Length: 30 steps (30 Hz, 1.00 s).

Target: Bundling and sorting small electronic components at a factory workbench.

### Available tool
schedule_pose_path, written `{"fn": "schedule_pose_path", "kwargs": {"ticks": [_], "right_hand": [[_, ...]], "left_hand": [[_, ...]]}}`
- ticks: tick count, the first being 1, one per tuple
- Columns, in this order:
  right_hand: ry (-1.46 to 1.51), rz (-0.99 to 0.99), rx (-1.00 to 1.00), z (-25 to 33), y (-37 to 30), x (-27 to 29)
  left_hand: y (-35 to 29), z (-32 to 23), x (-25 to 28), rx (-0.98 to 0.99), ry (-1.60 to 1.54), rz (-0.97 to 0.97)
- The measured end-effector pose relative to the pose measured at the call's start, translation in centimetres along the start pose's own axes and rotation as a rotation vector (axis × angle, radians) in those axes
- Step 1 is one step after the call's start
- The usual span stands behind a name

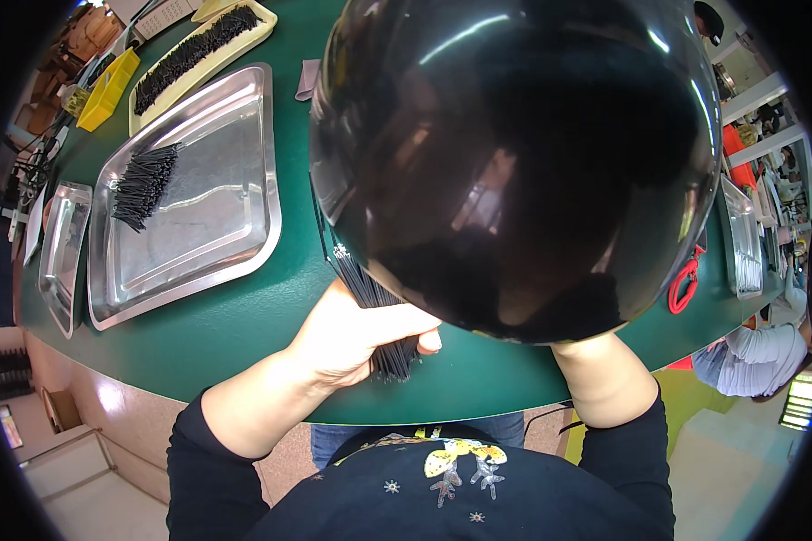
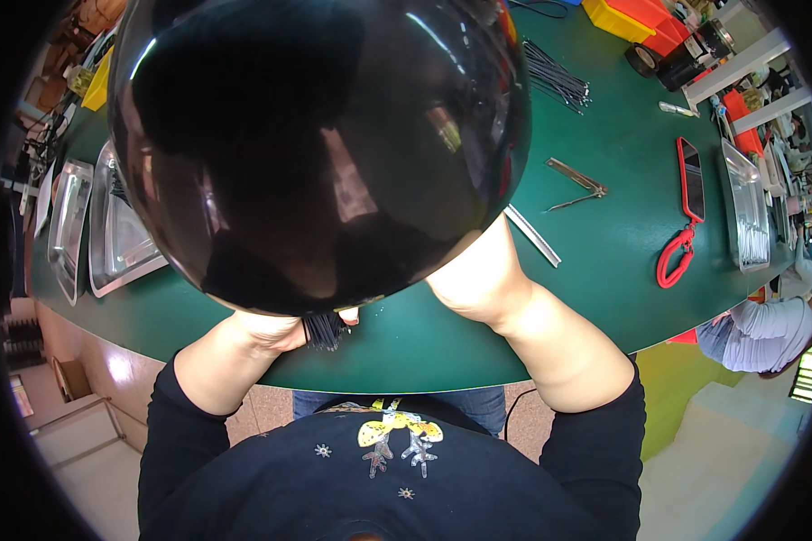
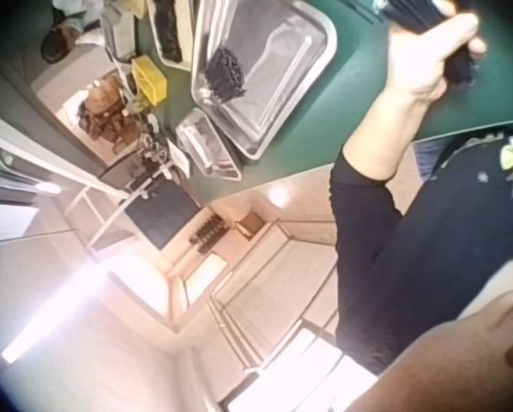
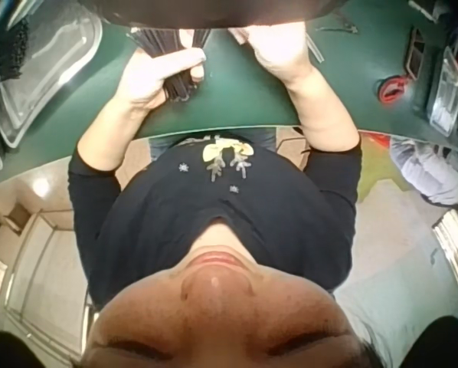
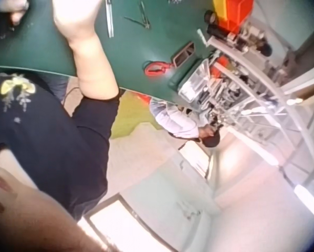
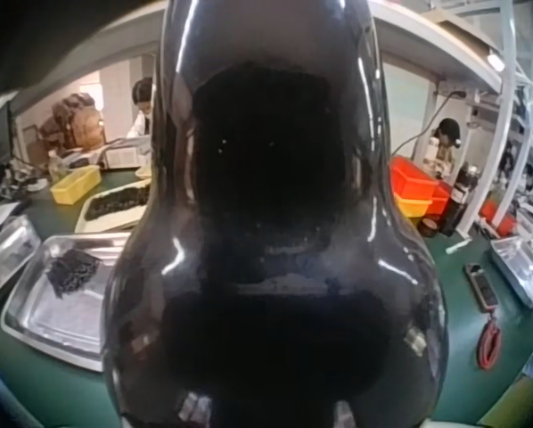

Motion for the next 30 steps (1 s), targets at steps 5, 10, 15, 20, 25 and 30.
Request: {"fn": "schedule_pose_path", "kwargs": {"ticks": [5,10,15,20,25,30], "right_hand": [[-0.006,-0.042,0.027,0.2,0.5,-0.6],[-0.173,-0.069,0.072,0.9,0.8,-0.5],[-0.174,-0.037,-0.018,1.2,1.0,-0.7],[-0.173,-0.007,-0.105,1.4,1.4,-1.4],[-0.175,0.023,-0.198,1.4,1.7,-2.2],[-0.169,0.053,-0.292,1.8,1.2,-2.8]], "left_hand": [[0.0,-0.6,-0.4,-0.111,0.044,-0.012],[-0.5,-1.5,-0.6,-0.274,0.071,-0.087],[-0.1,-0.9,0.0,-0.175,0.108,-0.073],[0.0,0.7,0.1,0.091,-0.058,0.046],[-0.2,0.3,-1.0,0.094,0.041,0.073],[-0.4,0.0,-1.2,0.094,0.18,0.096]]}}
Point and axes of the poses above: each hand's wrist, its own y-axis towards the middle knuckle, its own x-axis out of the back of the hand, z = x × y, the point moved 5 cm from there along y, towards the middle knuckle, and after that the axes turned 2 degrees about x, right-handed, at the moved point
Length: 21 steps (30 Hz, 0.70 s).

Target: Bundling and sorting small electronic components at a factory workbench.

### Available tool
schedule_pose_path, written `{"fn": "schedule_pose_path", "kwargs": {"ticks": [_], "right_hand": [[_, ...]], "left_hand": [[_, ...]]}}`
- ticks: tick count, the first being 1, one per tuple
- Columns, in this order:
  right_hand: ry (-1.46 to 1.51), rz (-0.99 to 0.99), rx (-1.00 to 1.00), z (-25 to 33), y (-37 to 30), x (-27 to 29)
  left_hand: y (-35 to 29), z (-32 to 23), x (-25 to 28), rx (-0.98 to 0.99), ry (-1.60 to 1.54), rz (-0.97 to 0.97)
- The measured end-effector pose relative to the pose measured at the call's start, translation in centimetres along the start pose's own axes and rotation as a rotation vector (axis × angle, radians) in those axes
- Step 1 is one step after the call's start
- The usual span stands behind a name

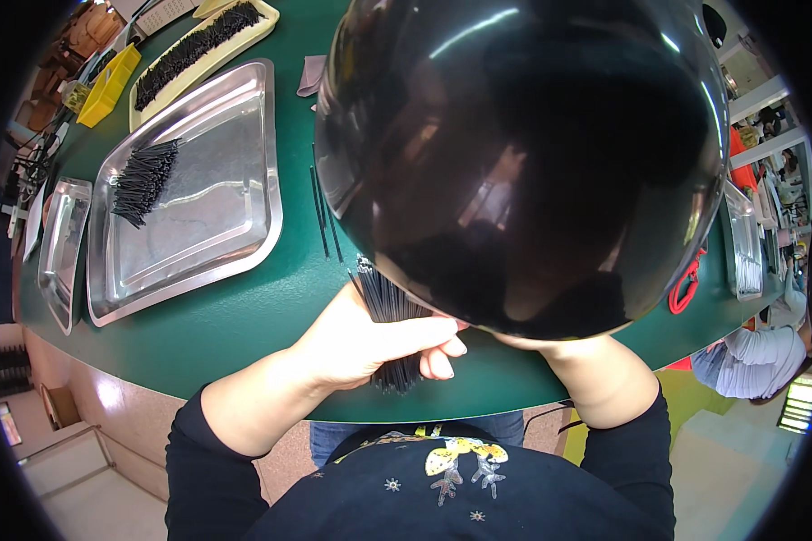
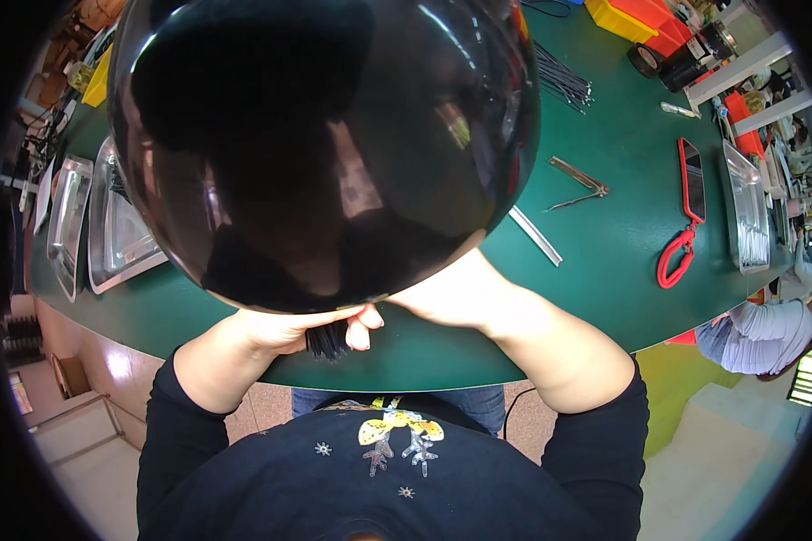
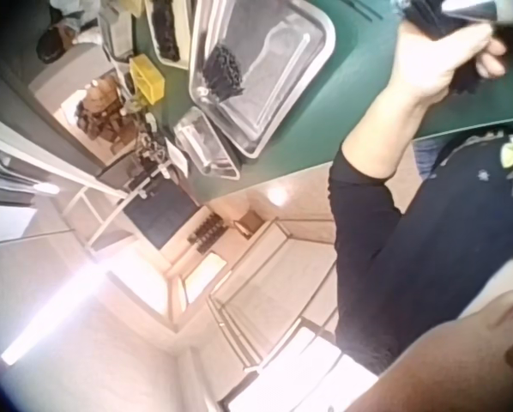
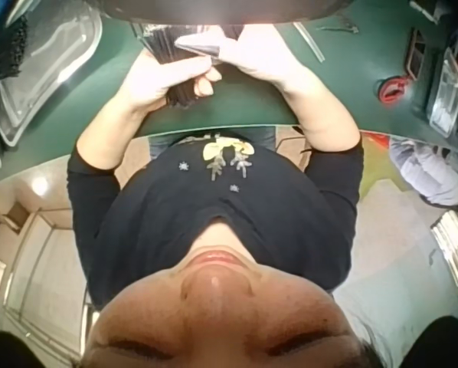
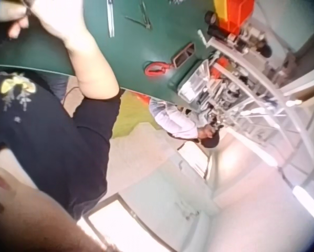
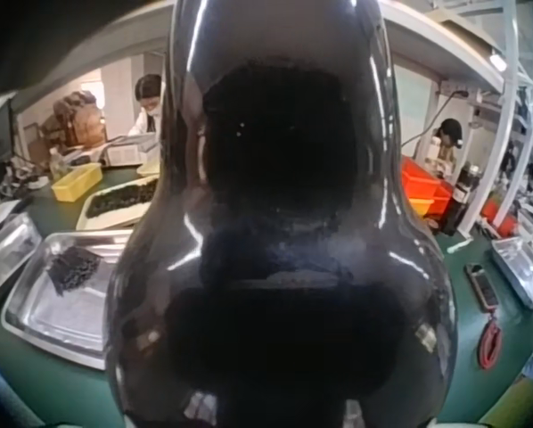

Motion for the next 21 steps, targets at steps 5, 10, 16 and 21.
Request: {"fn": "schedule_pose_path", "kwargs": {"ticks": [5,10,16,21], "right_hand": [[0.0,0.031,-0.071,0.0,-0.1,0.2],[0.022,0.011,-0.036,-0.7,-0.5,0.8],[0.056,-0.01,0.007,-1.6,-0.8,1.4],[0.081,-0.028,0.043,-2.1,-0.9,1.7]], "left_hand": [[0.3,0.2,0.5,-0.077,-0.075,-0.052],[0.2,0.3,1.0,-0.038,-0.181,-0.099],[0.0,-0.2,0.8,0.001,-0.178,-0.102],[0.1,-0.2,0.7,0.008,-0.228,-0.066]]}}
Point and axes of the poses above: each hand's wrist, its own y-axis towards the middle knuckle, its own x-axis out of the back of the hand, z = x × y, the point moved 5 cm from there along y, towards the middle knuckle, and after that the axes turned 2 degrees about x, right-handed, at the moved point
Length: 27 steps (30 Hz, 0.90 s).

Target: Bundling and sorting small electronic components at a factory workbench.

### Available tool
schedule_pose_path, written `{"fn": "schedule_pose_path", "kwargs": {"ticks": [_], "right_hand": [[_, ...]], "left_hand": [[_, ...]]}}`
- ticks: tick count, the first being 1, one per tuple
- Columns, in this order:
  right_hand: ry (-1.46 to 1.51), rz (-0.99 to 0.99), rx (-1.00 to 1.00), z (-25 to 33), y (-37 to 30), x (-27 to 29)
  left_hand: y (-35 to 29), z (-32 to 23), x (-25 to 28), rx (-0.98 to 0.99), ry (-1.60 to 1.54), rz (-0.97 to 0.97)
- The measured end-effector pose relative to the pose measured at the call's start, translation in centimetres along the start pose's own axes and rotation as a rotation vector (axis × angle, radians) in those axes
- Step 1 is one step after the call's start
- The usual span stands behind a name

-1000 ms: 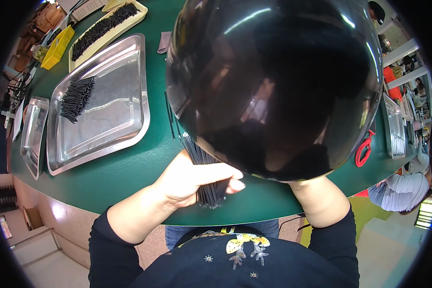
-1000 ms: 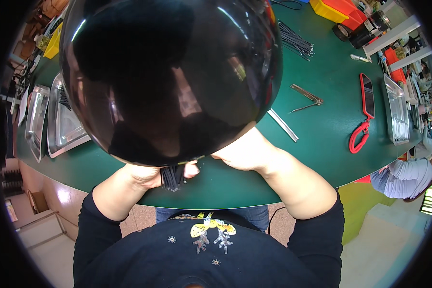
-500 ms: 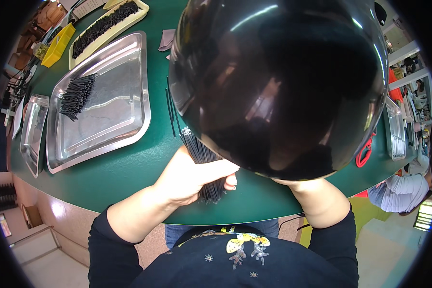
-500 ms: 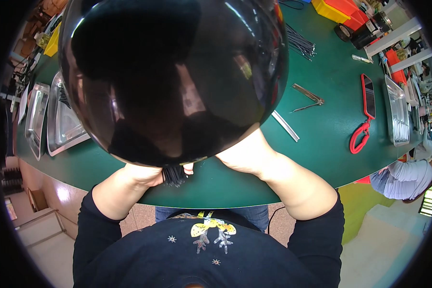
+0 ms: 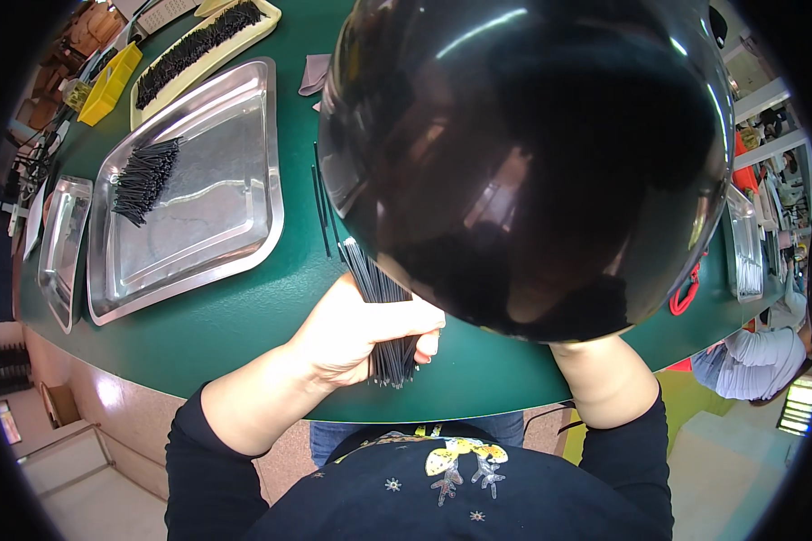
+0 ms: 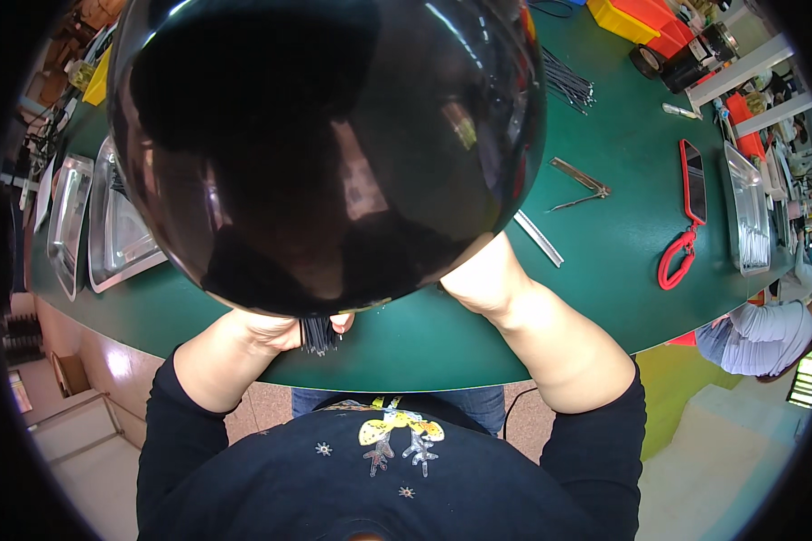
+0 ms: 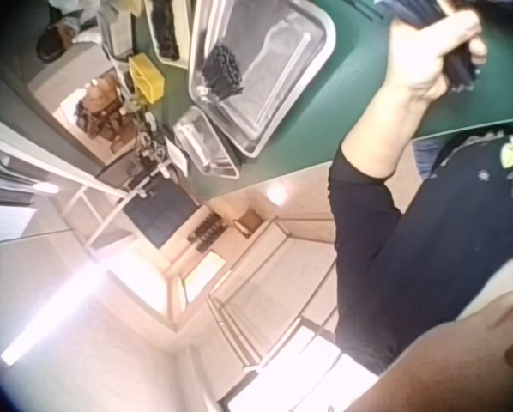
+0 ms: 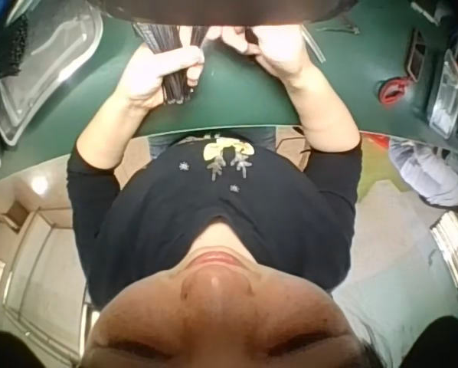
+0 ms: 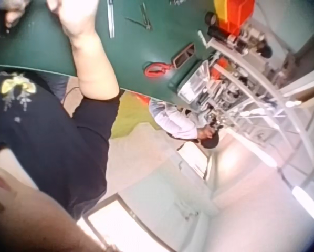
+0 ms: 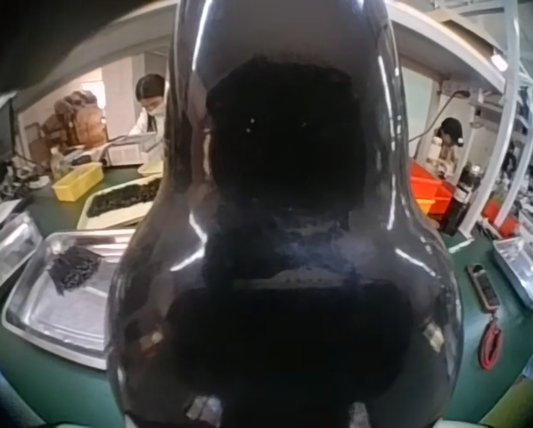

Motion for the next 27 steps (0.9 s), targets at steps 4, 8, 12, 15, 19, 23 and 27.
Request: {"fn": "schedule_pose_path", "kwargs": {"ticks": [4,8,12,15,19,23,27], "right_hand": [[0.02,-0.015,0.027,-0.3,-0.1,0.2],[0.106,-0.146,0.189,0.1,0.1,0.5],[0.027,-0.023,0.254,1.4,0.8,0.4],[0.02,-0.013,0.123,0.6,0.8,0.5],[0.118,-0.002,0.022,0.1,0.0,0.6],[0.017,0.044,-0.128,-0.9,-0.2,0.5],[0.041,0.079,-0.126,-0.6,-0.6,0.8]], "left_hand": [[0.1,0.2,0.1,0.004,0.074,0.023],[0.2,0.2,-0.1,0.031,0.067,0.018],[0.1,0.4,0.3,0.014,-0.024,0.051],[0.2,0.3,0.2,0.008,-0.035,0.022],[0.2,0.4,0.2,0.031,-0.005,0.007],[0.3,0.3,0.0,-0.015,0.044,0.01],[0.2,-0.3,-0.2,-0.075,0.161,0.005]]}}
Point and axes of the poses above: each hand's wrist, its own y-axis towards the middle knuckle, its own x-axis out of the back of the hand, z = x × y, the point moved 5 cm from there along y, towards the middle knuckle, and after that the axes turned 2 degrees about x, right-handed, at the moved point
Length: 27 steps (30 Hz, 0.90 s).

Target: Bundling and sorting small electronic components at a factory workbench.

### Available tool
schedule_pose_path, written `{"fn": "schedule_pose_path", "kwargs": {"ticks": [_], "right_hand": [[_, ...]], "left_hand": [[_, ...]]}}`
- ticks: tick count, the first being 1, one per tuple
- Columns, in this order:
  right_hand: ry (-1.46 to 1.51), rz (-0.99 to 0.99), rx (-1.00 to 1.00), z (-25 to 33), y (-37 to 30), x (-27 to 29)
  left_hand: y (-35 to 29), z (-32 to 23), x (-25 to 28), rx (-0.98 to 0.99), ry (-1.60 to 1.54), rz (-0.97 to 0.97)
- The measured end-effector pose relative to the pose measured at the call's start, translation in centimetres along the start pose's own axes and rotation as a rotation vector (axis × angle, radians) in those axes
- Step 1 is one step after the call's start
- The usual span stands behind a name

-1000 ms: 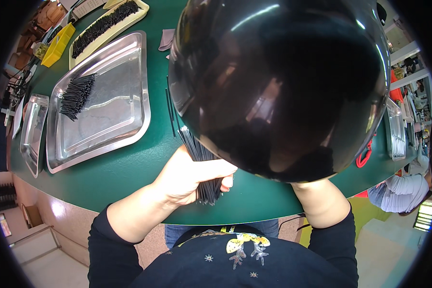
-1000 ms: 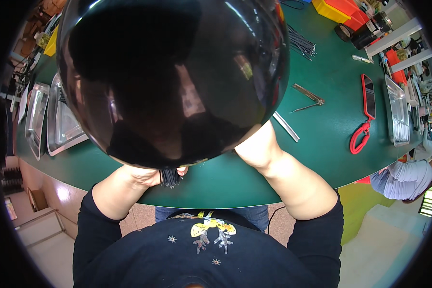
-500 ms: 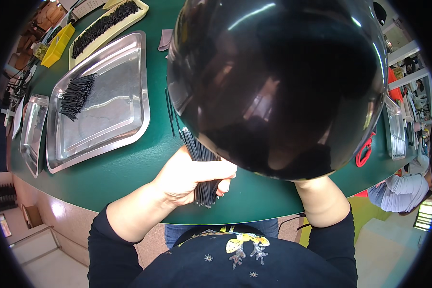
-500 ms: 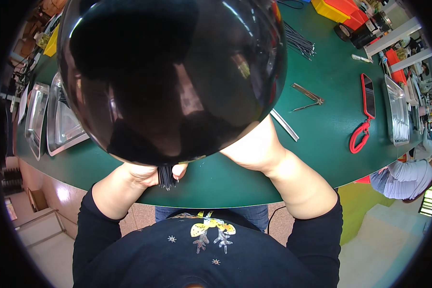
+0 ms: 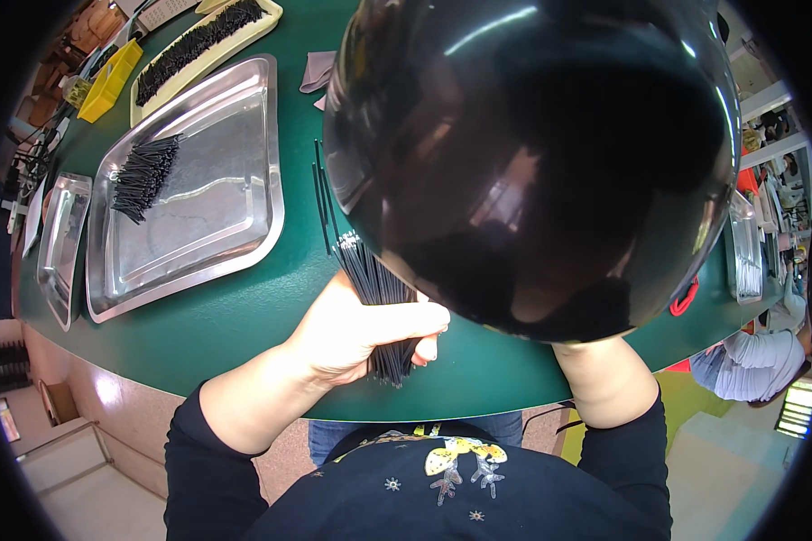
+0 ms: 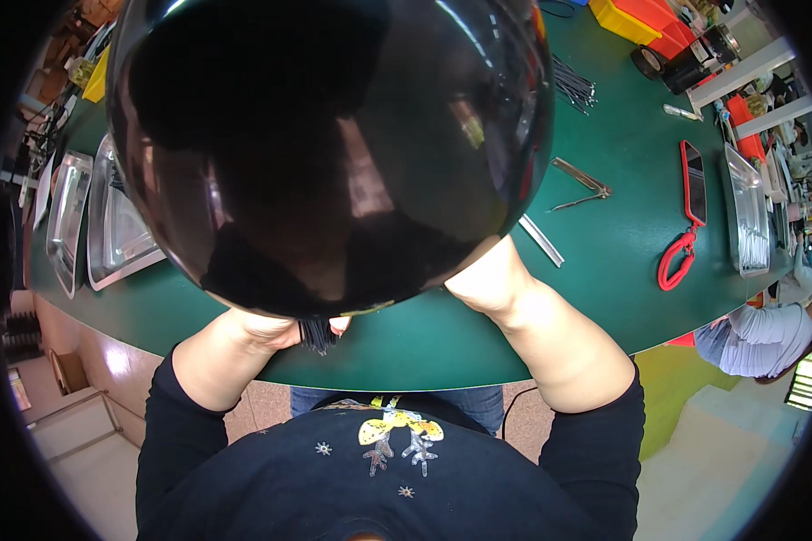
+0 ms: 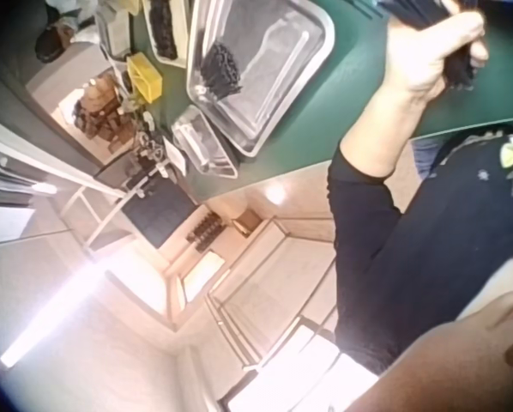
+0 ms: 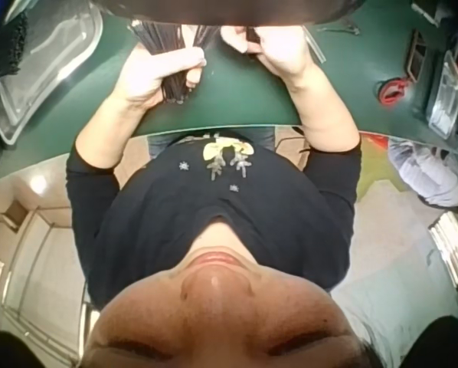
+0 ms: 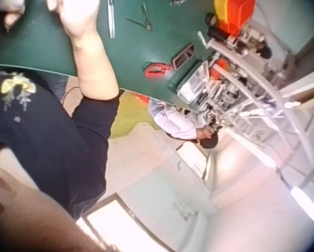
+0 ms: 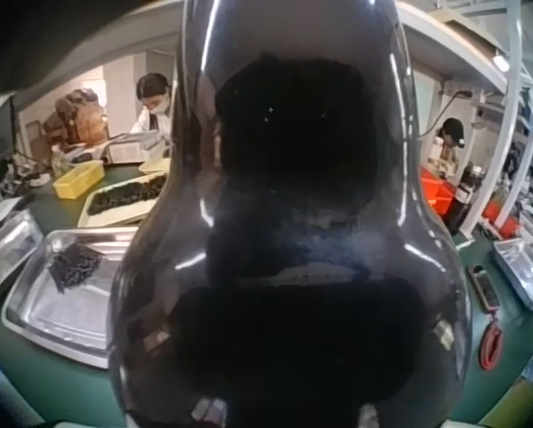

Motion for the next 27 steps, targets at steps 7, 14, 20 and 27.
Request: {"fn": "schedule_pose_path", "kwargs": {"ticks": [7,14,20,27], "right_hand": [[0.038,0.057,0.008,0.2,0.0,0.6],[0.075,0.108,0.019,0.3,0.0,0.5],[0.109,0.153,0.03,0.2,0.7,0.3],[0.146,-0.098,0.088,0.5,0.6,0.1]], "left_hand": [[-0.3,0.2,-0.6,0.08,-0.152,0.076],[-0.3,0.8,-0.6,0.229,-0.227,0.187],[0.3,0.5,-0.3,-0.048,-0.08,0.09],[0.2,0.3,-0.3,-0.054,-0.092,0.04]]}}
Point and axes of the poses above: each hand's wrist, its own y-axis towards the middle knuckle, its own x-axis out of the back of the hand, z = x × y, the point moved 5 cm from there along y, towards the middle knuckle, and after that the axes turned 2 degrees about x, right-handed, at the moved point
